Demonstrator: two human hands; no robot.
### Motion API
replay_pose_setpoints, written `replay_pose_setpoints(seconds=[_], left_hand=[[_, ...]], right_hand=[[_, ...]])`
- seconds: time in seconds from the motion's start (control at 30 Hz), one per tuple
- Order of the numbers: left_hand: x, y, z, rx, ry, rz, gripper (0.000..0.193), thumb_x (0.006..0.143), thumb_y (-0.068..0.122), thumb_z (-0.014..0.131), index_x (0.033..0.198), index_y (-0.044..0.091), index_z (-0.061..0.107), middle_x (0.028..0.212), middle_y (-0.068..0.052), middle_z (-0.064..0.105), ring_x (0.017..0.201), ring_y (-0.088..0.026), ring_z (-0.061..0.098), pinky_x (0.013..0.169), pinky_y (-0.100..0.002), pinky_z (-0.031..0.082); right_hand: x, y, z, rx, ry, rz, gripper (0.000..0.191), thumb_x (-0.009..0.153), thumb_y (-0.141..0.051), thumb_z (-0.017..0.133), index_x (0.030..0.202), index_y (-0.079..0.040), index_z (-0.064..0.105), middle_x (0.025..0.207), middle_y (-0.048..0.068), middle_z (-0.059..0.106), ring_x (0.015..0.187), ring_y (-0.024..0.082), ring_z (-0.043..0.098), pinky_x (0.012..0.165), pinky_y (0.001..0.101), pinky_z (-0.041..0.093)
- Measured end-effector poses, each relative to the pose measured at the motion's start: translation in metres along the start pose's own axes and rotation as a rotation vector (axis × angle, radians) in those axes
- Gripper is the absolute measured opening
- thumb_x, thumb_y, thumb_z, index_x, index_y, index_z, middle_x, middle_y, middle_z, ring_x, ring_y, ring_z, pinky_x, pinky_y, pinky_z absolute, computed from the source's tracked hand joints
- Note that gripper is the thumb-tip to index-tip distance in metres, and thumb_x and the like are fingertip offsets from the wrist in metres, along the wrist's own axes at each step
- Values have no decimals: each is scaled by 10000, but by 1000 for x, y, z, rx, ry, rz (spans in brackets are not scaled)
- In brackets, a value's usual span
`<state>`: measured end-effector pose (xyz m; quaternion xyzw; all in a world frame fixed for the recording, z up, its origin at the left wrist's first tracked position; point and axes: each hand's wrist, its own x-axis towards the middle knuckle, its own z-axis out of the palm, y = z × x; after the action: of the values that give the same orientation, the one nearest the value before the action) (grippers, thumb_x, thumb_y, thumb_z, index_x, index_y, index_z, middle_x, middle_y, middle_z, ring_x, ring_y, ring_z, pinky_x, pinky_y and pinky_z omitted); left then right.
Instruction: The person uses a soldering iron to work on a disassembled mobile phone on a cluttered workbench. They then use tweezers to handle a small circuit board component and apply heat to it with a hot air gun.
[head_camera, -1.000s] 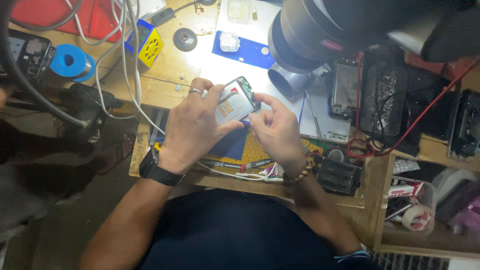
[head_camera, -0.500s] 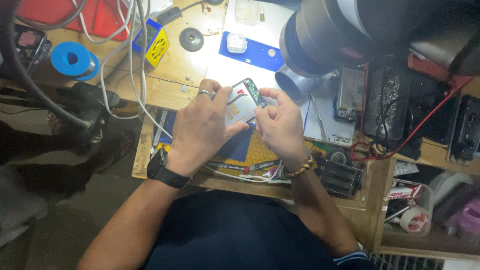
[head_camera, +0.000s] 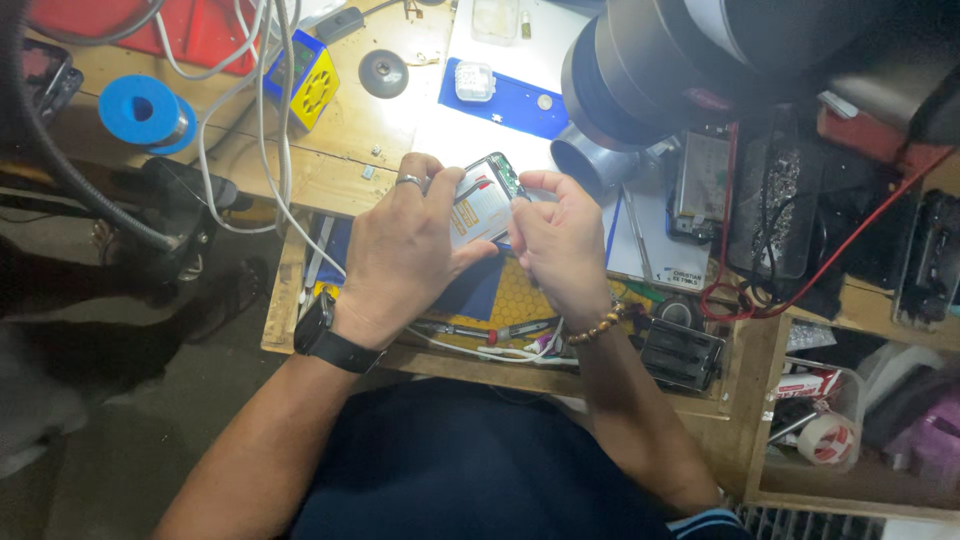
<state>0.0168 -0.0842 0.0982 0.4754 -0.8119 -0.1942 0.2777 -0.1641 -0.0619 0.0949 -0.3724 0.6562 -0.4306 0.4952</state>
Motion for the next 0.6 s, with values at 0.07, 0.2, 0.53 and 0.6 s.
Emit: replay_pose_setpoints(seconds=[0.07,0.2,0.53,0.6], left_hand=[[-1,-1,1,-1,4,4,744,662,397,927,1208,10,601,1130,-136,582,885,-301,695,657,-407,576],[-4,-3,4,4,19,13,745,670,399,929,1214,14,597,1140,-136,584,882,-306,699,656,-412,575],[-16,-8,4,-7,88,32,785,682,360,921,1288,13,563,1193,-139,559,847,-300,712,624,-401,585],[-17,-9,2,-13,79,31,791,679,358,922,1291,13,560,1197,-140,556,842,-298,711,621,-399,585]], right_hand=[[3,2,1,26,12,16,341,959,-69,602,1272,48,534,620,10,593,424,32,457,342,214,326],[5,4,2,60,30,46,282,993,-105,570,1243,23,552,606,12,583,409,39,451,326,218,314],[-3,1,9,52,50,10,185,1031,-142,549,1166,-16,568,612,28,607,395,53,484,323,224,360],[-3,-1,9,70,37,32,181,1026,-143,554,1157,-17,561,605,29,604,389,55,482,315,226,356]])
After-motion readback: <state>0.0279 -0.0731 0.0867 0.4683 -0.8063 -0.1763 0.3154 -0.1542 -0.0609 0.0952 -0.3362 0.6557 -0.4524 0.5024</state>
